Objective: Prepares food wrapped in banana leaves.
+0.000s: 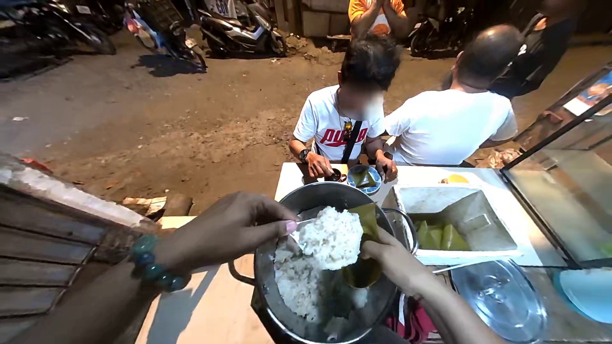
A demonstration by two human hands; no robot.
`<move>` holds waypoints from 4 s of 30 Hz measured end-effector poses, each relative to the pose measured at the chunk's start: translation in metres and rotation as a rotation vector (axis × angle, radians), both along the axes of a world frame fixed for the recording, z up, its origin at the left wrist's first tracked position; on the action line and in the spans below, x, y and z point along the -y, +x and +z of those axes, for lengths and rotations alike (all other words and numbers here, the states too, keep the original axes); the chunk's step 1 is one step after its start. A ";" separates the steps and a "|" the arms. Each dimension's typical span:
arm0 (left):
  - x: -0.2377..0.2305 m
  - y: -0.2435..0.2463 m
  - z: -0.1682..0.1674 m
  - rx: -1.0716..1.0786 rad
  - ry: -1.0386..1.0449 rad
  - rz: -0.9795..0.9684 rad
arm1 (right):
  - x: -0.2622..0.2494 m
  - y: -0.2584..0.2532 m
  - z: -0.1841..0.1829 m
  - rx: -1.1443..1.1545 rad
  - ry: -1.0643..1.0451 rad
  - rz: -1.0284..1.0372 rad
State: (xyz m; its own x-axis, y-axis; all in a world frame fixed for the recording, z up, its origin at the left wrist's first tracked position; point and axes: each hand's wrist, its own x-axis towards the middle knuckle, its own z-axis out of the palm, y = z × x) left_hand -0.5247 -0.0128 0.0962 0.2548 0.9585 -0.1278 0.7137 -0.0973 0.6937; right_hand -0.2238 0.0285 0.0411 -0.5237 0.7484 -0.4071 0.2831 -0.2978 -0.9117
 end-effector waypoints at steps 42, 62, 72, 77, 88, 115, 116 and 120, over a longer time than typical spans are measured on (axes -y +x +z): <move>-0.029 0.125 0.074 -0.832 0.623 -0.516 | 0.022 -0.016 -0.055 -0.389 0.333 -0.172; -0.033 0.071 0.057 -0.664 0.938 -0.502 | 0.012 -0.002 -0.049 -0.698 -0.091 -0.091; -0.035 0.073 0.042 -0.519 0.933 -0.424 | 0.013 -0.005 -0.049 -0.664 -0.019 -0.176; -0.016 0.072 0.037 -0.580 1.000 -0.131 | 0.013 -0.008 -0.048 -0.595 0.026 -0.295; 0.060 0.103 -0.029 -0.513 0.579 -0.084 | 0.020 -0.016 -0.047 -0.389 0.193 -0.430; 0.078 0.091 -0.013 -0.146 0.261 0.416 | 0.021 -0.020 -0.060 -0.291 0.321 -0.284; 0.077 0.093 -0.013 -0.153 0.278 0.399 | 0.022 -0.020 -0.060 -0.317 0.321 -0.285; 0.067 0.101 -0.017 -0.246 0.297 0.299 | 0.024 -0.020 -0.062 -0.321 0.424 -0.242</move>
State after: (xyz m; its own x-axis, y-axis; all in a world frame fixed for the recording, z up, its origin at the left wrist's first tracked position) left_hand -0.4233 -0.0799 0.0793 -0.0406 0.9892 0.1408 0.8798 -0.0314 0.4744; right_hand -0.2438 0.0047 -0.0213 -0.3653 0.9249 0.1053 -0.0580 0.0903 -0.9942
